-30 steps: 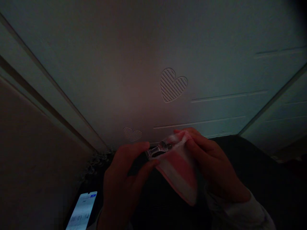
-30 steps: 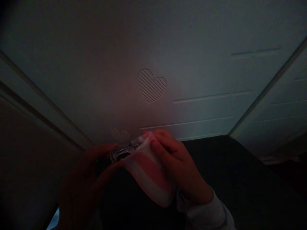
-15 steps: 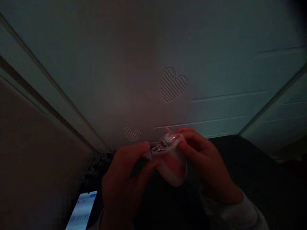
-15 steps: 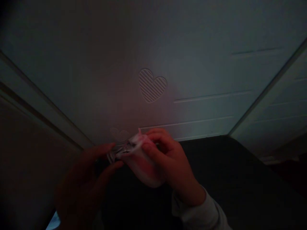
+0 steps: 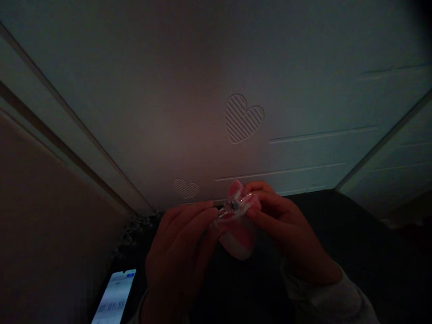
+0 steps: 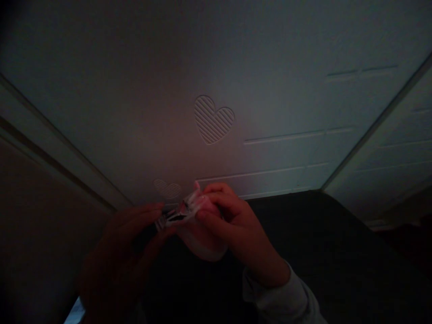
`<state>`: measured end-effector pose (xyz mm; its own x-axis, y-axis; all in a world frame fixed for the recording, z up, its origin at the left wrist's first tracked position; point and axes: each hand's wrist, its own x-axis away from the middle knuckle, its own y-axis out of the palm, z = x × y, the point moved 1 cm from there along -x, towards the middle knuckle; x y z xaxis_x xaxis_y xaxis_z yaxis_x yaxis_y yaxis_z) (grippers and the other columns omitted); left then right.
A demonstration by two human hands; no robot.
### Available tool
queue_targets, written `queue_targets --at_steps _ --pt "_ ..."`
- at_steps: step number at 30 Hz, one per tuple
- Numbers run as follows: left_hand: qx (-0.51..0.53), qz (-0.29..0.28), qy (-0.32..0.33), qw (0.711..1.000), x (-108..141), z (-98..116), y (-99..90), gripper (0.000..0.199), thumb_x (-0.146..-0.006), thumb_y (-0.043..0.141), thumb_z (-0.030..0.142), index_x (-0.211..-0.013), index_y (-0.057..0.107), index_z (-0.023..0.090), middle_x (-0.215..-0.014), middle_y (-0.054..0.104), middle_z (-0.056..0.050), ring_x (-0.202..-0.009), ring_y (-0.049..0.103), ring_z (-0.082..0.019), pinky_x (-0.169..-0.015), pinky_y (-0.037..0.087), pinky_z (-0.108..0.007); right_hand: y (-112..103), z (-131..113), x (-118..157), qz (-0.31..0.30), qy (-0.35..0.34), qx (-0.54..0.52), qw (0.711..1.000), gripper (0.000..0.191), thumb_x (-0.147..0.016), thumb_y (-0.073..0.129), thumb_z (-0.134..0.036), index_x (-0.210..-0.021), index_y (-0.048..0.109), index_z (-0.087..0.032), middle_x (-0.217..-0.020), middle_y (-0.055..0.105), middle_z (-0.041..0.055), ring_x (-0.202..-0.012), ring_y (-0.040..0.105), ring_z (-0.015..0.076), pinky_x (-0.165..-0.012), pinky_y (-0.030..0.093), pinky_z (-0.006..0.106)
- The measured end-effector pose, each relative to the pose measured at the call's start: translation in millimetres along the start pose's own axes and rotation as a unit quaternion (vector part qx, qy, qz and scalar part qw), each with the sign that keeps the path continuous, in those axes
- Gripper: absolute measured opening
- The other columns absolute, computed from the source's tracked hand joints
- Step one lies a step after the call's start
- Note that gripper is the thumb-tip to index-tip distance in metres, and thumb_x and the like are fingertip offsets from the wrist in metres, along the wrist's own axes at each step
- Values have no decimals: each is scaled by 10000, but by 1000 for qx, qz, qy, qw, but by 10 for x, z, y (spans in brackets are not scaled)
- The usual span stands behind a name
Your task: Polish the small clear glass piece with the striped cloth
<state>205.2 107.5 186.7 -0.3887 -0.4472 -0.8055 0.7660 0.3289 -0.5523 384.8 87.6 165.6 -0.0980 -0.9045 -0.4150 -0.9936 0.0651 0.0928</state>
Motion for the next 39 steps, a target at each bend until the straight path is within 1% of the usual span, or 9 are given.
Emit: queue_targets --at_steps 5,11,15,17,21,24,28,33,39 --pt "-2 -13 19 1000 5 -19 -20 160 -885 626 201 -1042 600 225 -982 715 -22 -907 657 -166 -808 547 -273 -28 -22 -5 -15 8 17 1000 72 -824 693 -281 -801 761 -271 -918 546 1 -890 552 152 -821 426 260" --pt "-14 -7 50 999 -3 -18 -18 145 -892 613 158 -1033 601 192 -1003 703 -26 -918 609 -139 -831 517 -225 -11 -2 -12 -19 11 12 1000 73 -828 681 -268 -810 752 -272 -950 533 -1 -910 541 144 -821 422 248" --pt "-23 0 64 998 4 -18 -27 173 -879 633 156 -1046 599 184 -1010 702 -31 -919 601 -141 -829 513 -227 -13 11 -21 -20 19 10 1000 95 -826 682 -295 -773 748 -251 -985 561 9 -958 553 158 -854 424 261" --pt "-31 -2 71 997 11 -20 -32 180 -880 632 157 -1055 597 177 -1025 700 -39 -928 598 -144 -833 509 -230 -14 11 -28 -30 30 -13 999 74 -826 685 -278 -800 752 -259 -996 605 4 -969 570 155 -870 428 258" --pt "-40 -6 65 997 24 -25 -33 183 -889 614 140 -1067 593 179 -1042 696 -44 -950 588 -146 -862 489 -232 0 7 -25 -65 92 -88 990 84 -822 682 -234 -842 751 -280 -829 693 -29 -776 607 121 -716 470 220" --pt "-34 -11 60 998 25 -24 -35 168 -890 614 149 -1055 591 176 -1034 696 -47 -951 585 -146 -858 487 -226 8 -6 -14 -51 117 -109 986 76 -783 702 -192 -771 740 -256 -735 685 -48 -666 583 97 -627 457 191" --pt "-29 -17 57 998 14 -2 -45 156 -896 609 174 -1050 583 187 -998 701 -39 -924 602 -144 -851 498 -231 13 -39 7 -11 121 -92 988 71 -736 714 -163 -717 719 -231 -669 637 -60 -596 522 81 -552 406 178" --pt "-17 -21 35 999 -6 31 -48 104 -925 570 244 -1022 578 207 -927 706 -21 -872 642 -127 -809 519 -211 23 -64 29 6 110 -64 992 69 -718 696 -162 -685 693 -223 -624 584 -63 -555 467 84 -518 368 191" --pt "-41 -24 6 999 -20 49 -53 180 -938 522 377 -1023 570 225 -873 717 -5 -801 681 -133 -755 546 -220 25 -63 39 18 101 -61 993 58 -715 696 -183 -675 684 -224 -612 559 -65 -543 436 83 -507 355 193"
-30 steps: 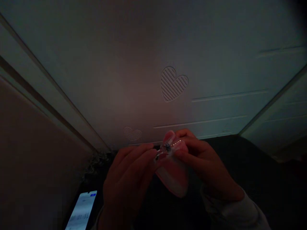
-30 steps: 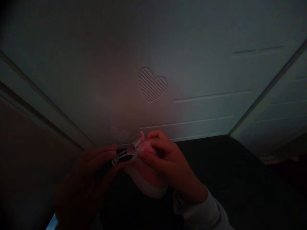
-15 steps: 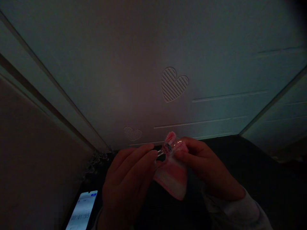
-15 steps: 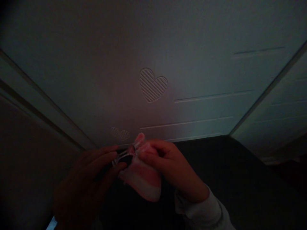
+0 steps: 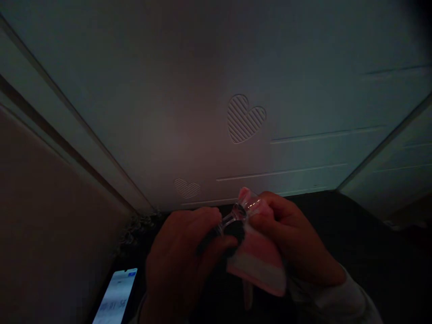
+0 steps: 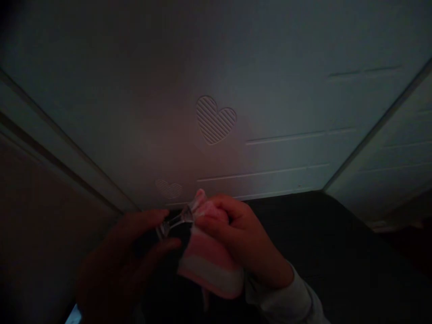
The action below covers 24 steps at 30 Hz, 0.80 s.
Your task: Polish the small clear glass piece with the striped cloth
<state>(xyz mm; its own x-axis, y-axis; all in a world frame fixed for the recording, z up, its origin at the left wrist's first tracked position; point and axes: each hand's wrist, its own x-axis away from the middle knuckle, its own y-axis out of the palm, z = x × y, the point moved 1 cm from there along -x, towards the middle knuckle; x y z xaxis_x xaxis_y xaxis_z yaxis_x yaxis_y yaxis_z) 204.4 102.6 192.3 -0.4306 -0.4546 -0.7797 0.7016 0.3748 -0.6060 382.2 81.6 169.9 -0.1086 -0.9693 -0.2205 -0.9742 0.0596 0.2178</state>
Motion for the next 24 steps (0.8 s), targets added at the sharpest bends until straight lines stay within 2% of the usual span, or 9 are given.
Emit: queue_targets --at_steps 13,24 --pt "29 16 -74 997 -1 28 33 269 -868 597 472 -897 632 207 -760 732 -14 -675 698 -162 -639 575 -246 -15 -19 -7 11 -5 22 1000 43 -689 708 -195 -666 681 -220 -625 594 -54 -554 470 93 -519 367 202" --pt "44 10 -89 995 -28 57 28 192 -873 612 405 -897 628 214 -764 719 5 -680 686 -139 -645 568 -217 -23 -8 -15 16 -10 45 999 24 -672 714 -212 -671 691 -216 -642 618 -27 -579 515 124 -536 391 231"
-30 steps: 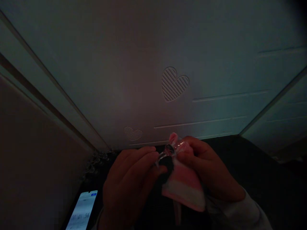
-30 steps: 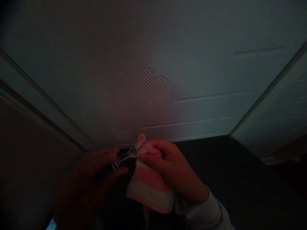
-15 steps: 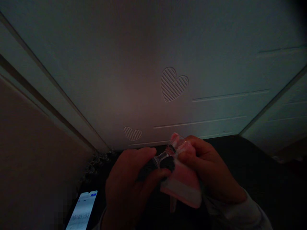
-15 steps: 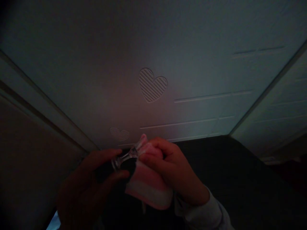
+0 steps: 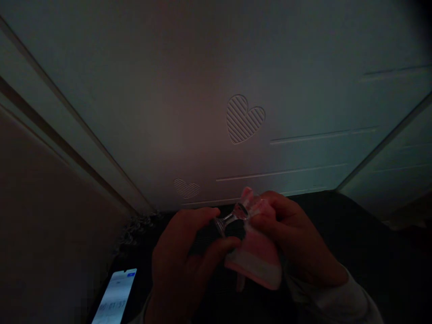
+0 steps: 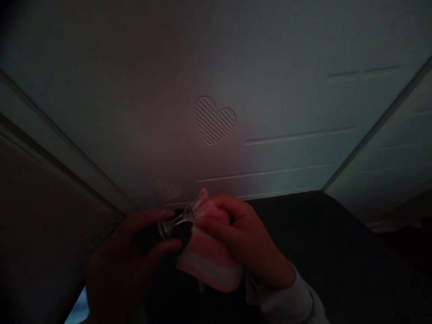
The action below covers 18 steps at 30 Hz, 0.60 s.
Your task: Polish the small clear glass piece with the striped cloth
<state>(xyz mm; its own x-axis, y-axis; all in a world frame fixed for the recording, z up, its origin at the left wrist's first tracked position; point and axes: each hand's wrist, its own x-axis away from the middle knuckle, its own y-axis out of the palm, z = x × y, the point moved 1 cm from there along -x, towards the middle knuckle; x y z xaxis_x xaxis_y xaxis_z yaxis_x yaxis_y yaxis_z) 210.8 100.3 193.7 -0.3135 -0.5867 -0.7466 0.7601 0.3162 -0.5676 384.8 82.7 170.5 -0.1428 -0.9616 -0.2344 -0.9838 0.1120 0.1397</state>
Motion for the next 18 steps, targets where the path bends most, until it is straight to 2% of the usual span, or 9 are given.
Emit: queue_targets --at_steps 7,10,14,18 --pt "26 11 -24 999 30 -49 50 113 -865 623 344 -912 630 242 -785 705 35 -689 662 -121 -654 541 -200 -28 -5 3 -6 4 8 1000 43 -676 718 -218 -653 681 -214 -612 585 -42 -550 474 104 -506 368 208" --pt "43 9 -43 998 13 -65 80 160 -875 593 379 -887 634 224 -726 692 27 -628 646 -124 -582 516 -205 -39 26 8 -4 23 14 1000 70 -692 716 -243 -655 671 -205 -606 570 -39 -545 461 105 -495 360 209" --pt "108 -42 -82 990 7 -36 113 339 -927 456 484 -772 597 216 -615 633 20 -535 591 -130 -492 453 -226 -29 49 17 -9 28 31 999 101 -702 710 -282 -669 667 -197 -631 575 -23 -577 473 123 -515 373 228" --pt "209 -95 -163 960 62 1 166 462 -964 302 540 -702 518 228 -578 541 23 -501 510 -128 -465 400 -237 -11 40 25 -10 22 59 998 115 -704 689 -305 -686 668 -193 -645 590 -10 -594 491 140 -532 384 246"
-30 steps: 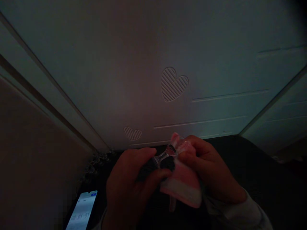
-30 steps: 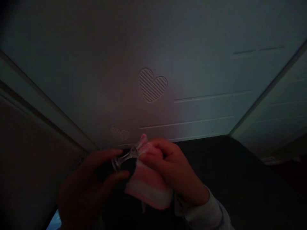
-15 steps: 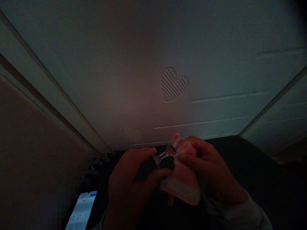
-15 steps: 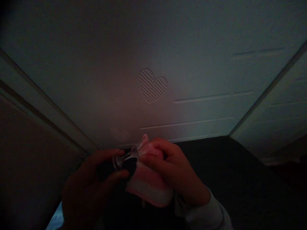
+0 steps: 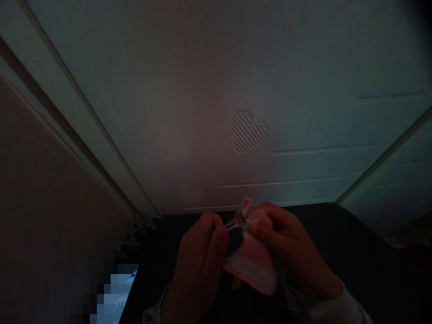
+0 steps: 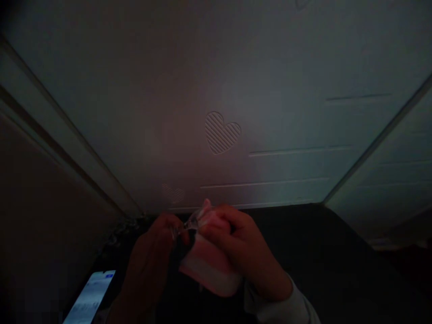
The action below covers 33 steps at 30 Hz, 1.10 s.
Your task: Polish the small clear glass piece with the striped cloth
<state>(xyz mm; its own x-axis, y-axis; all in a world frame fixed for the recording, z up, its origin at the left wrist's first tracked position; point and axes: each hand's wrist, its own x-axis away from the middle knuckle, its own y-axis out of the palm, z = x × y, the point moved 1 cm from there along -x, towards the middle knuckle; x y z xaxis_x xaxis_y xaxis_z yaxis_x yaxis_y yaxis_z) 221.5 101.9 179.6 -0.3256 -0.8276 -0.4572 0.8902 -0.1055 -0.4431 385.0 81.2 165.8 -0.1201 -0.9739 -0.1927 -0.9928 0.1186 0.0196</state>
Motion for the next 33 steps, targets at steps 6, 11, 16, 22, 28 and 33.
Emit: queue_targets --at_steps 6,11,16,22,28,33 --pt "68 -51 -41 996 -8 -39 46 455 -969 283 527 -695 486 227 -601 506 24 -564 503 -143 -531 382 -266 -49 -65 40 16 -72 127 989 156 -772 625 -303 -666 636 -189 -637 595 -1 -597 519 155 -566 404 268" --pt "168 -110 -80 976 -73 -189 314 319 -958 402 445 -1065 591 211 -792 633 -7 -747 580 -171 -690 431 -292 -340 46 162 47 -282 327 901 158 -879 561 -252 -853 716 -232 -769 687 36 -745 581 195 -715 411 327" --pt "231 -175 -138 947 -79 -686 943 217 -941 491 282 -1078 608 160 -919 681 -53 -893 636 -185 -789 477 -312 -681 669 326 74 -213 445 867 188 -897 550 -310 -901 725 -240 -785 693 56 -796 592 224 -851 392 417" --pt "229 -217 -201 928 60 -1242 1363 238 -922 574 336 -1052 618 142 -982 663 -49 -807 651 -169 -730 551 -363 -655 1348 494 135 -147 417 887 311 -930 452 -321 -765 679 -188 -735 682 88 -719 624 247 -671 477 374" --pt "233 -163 -254 924 248 -1377 1218 291 -919 577 338 -1143 593 154 -1119 637 -77 -926 645 -207 -789 550 -407 -438 1465 542 120 -99 360 920 205 -907 530 -261 -778 667 -178 -781 694 70 -763 634 232 -737 488 371" --pt "276 -131 -280 910 469 -1355 1067 299 -909 596 311 -1166 586 159 -1166 621 -84 -970 636 -220 -813 546 -423 -309 1507 640 93 -72 313 942 181 -929 559 -298 -889 653 -149 -898 681 41 -877 639 196 -835 497 406"
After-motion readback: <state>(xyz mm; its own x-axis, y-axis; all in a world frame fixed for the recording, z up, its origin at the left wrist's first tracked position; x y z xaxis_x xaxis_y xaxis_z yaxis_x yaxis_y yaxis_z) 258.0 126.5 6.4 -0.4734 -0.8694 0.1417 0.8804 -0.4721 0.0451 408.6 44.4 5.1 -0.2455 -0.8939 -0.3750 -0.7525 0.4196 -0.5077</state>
